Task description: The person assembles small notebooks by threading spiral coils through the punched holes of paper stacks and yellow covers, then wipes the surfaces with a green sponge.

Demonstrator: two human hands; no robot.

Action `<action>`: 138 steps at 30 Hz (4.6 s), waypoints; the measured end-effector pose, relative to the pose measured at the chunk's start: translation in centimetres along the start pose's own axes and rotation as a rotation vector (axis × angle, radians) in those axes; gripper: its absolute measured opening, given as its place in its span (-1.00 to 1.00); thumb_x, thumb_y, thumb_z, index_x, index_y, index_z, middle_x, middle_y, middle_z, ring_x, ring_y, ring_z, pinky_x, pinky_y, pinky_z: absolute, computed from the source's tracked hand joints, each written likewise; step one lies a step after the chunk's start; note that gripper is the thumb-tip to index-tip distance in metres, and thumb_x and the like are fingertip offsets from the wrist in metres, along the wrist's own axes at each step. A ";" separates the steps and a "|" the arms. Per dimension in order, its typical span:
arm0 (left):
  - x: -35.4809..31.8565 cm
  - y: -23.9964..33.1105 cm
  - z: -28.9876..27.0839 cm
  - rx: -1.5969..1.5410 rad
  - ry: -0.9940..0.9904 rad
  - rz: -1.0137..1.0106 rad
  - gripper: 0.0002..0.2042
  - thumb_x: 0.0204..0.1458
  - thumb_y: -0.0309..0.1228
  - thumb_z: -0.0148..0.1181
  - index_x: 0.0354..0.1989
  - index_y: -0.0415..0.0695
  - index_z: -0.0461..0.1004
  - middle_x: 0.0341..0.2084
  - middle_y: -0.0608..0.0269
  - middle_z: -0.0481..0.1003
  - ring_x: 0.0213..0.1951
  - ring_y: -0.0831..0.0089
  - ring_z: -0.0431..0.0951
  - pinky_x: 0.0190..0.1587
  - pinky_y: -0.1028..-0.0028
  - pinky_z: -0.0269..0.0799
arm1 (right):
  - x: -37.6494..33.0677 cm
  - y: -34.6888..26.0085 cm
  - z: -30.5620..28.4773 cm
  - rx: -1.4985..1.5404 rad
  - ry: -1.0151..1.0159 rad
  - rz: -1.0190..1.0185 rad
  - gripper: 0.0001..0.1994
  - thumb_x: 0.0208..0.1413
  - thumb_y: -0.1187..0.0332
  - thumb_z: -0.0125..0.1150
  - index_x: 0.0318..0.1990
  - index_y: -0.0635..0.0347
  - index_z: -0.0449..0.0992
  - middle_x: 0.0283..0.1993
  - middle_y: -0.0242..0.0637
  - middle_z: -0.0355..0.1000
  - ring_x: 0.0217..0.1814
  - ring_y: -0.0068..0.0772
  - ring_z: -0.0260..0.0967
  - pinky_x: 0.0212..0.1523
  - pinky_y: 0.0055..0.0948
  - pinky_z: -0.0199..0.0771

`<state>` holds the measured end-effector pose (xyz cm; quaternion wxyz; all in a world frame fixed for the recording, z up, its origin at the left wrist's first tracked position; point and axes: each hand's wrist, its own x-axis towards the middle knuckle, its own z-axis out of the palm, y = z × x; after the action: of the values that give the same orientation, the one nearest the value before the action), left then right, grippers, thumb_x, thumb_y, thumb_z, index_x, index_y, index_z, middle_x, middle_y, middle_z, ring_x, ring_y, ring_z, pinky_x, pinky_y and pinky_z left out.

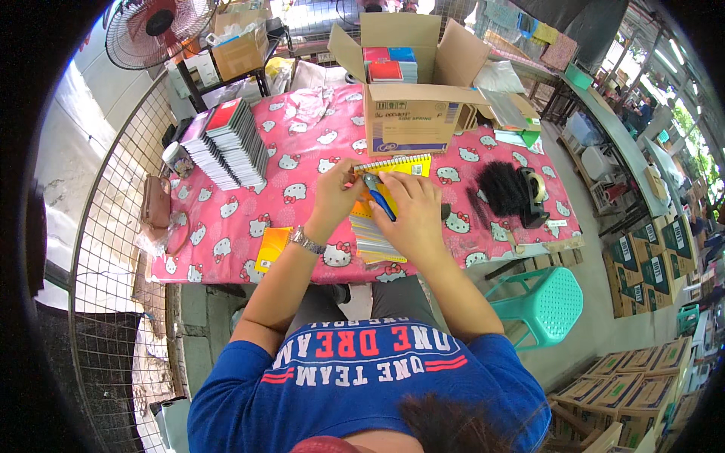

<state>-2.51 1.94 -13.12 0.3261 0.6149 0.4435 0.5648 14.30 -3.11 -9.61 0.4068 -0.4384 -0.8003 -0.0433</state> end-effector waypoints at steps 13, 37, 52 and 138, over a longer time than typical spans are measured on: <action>-1.8 -0.3 -1.2 0.156 0.136 0.284 -0.84 0.11 -0.66 0.11 -0.14 -0.27 0.48 -0.25 0.18 0.55 -0.35 0.52 0.61 -0.39 0.53 0.64 | -0.3 2.1 0.0 1.377 -0.533 0.796 -0.60 0.11 0.40 0.24 0.14 0.15 0.44 -0.04 -0.34 0.49 0.02 -0.45 0.39 -0.04 -0.48 0.39; -4.8 1.2 -4.0 0.715 -0.109 0.575 -0.72 -0.06 -0.40 0.27 -0.13 -0.10 0.53 -0.08 0.17 0.49 0.01 0.15 0.44 0.09 0.23 0.35 | -12.8 32.8 9.8 -0.675 -0.376 0.559 -0.76 0.02 0.27 0.20 -0.15 0.10 0.49 -0.11 -0.19 0.50 0.03 -0.11 0.43 0.00 -0.04 0.42; 1.0 5.1 -0.4 0.670 -0.660 0.572 -0.82 0.05 -0.42 0.10 -0.18 -0.14 0.49 -0.29 0.14 0.49 -0.19 0.15 0.49 -0.08 0.23 0.45 | -2.1 14.0 -1.8 0.500 -0.152 0.298 -0.71 0.18 0.46 0.16 0.07 0.18 0.53 -0.18 -0.33 0.40 -0.14 -0.43 0.36 -0.07 -0.51 0.34; 1.4 3.8 0.1 0.411 -0.290 0.308 -0.61 -0.10 -0.25 0.41 -0.18 -0.18 0.40 -0.20 0.11 0.45 -0.07 0.10 0.43 -0.01 0.23 0.37 | 8.6 12.7 -2.3 1.174 -0.932 0.031 -0.46 -0.15 0.23 0.26 0.04 0.30 0.48 0.12 -0.22 0.36 0.21 -0.33 0.27 0.25 -0.29 0.25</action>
<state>-1.82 1.76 -9.18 0.1652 0.8023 0.3990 0.4121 22.65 9.43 -5.76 0.1934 -0.1336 -0.7751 0.5865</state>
